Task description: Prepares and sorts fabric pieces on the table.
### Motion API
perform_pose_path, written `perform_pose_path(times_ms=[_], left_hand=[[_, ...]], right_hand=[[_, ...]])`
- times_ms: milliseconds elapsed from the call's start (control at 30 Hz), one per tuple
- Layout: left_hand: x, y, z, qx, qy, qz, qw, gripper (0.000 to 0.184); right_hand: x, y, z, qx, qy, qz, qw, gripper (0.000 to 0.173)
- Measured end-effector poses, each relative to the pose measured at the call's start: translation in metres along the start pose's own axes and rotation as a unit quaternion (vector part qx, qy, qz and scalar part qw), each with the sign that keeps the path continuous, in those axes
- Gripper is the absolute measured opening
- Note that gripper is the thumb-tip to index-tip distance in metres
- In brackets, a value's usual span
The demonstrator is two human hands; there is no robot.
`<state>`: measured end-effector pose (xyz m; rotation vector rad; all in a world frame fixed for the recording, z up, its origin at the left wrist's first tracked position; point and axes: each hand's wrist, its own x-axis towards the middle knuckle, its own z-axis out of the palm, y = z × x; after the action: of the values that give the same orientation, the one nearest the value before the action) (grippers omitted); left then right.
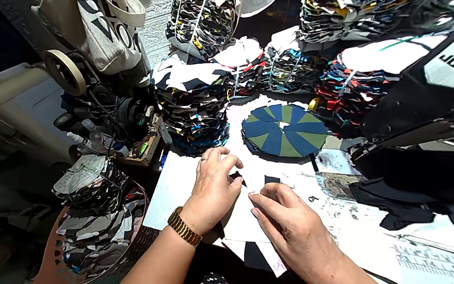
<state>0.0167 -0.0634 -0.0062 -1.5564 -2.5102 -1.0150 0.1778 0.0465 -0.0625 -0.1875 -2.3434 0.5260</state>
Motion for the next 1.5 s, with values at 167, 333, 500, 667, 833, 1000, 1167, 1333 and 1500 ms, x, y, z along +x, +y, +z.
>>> perform_pose_path(times_ms=[167,333,500,667,833,1000,1167,1333,1500], left_hand=[[0.003,-0.006,-0.001,-0.025,-0.048,0.064,0.996,0.015],[0.004,-0.009,-0.001,-0.051,-0.056,0.078,0.994,0.005],[0.004,-0.01,-0.005,-0.047,-0.021,0.079,0.996,0.011],[-0.003,-0.01,-0.003,-0.019,-0.055,0.079,0.995,0.012],[-0.005,-0.01,-0.001,-0.009,-0.07,0.074,0.995,0.012],[-0.005,-0.009,-0.001,0.002,-0.055,0.075,0.996,0.01],[-0.01,-0.005,-0.001,0.013,-0.035,0.071,0.997,0.024],[-0.015,-0.001,-0.002,0.032,-0.045,0.063,0.996,0.021],[-0.017,0.003,0.002,0.06,-0.062,0.051,0.995,0.019]], right_hand=[[0.001,0.004,-0.003,0.031,0.004,0.016,0.999,0.036],[0.003,0.002,-0.001,-0.012,-0.005,0.017,1.0,0.036],[0.002,0.001,-0.006,0.029,0.012,0.038,0.999,0.017],[0.0,0.002,-0.007,0.045,0.009,0.03,0.998,0.019],[0.0,0.001,-0.005,0.026,0.008,0.014,1.0,0.031],[-0.002,0.002,-0.004,-0.001,-0.003,-0.03,1.0,0.034],[-0.001,0.002,-0.004,-0.025,0.004,-0.044,0.999,0.033],[-0.001,0.002,-0.004,-0.022,0.004,-0.042,0.999,0.028],[0.0,0.0,-0.005,-0.021,0.001,-0.029,0.999,0.025]])
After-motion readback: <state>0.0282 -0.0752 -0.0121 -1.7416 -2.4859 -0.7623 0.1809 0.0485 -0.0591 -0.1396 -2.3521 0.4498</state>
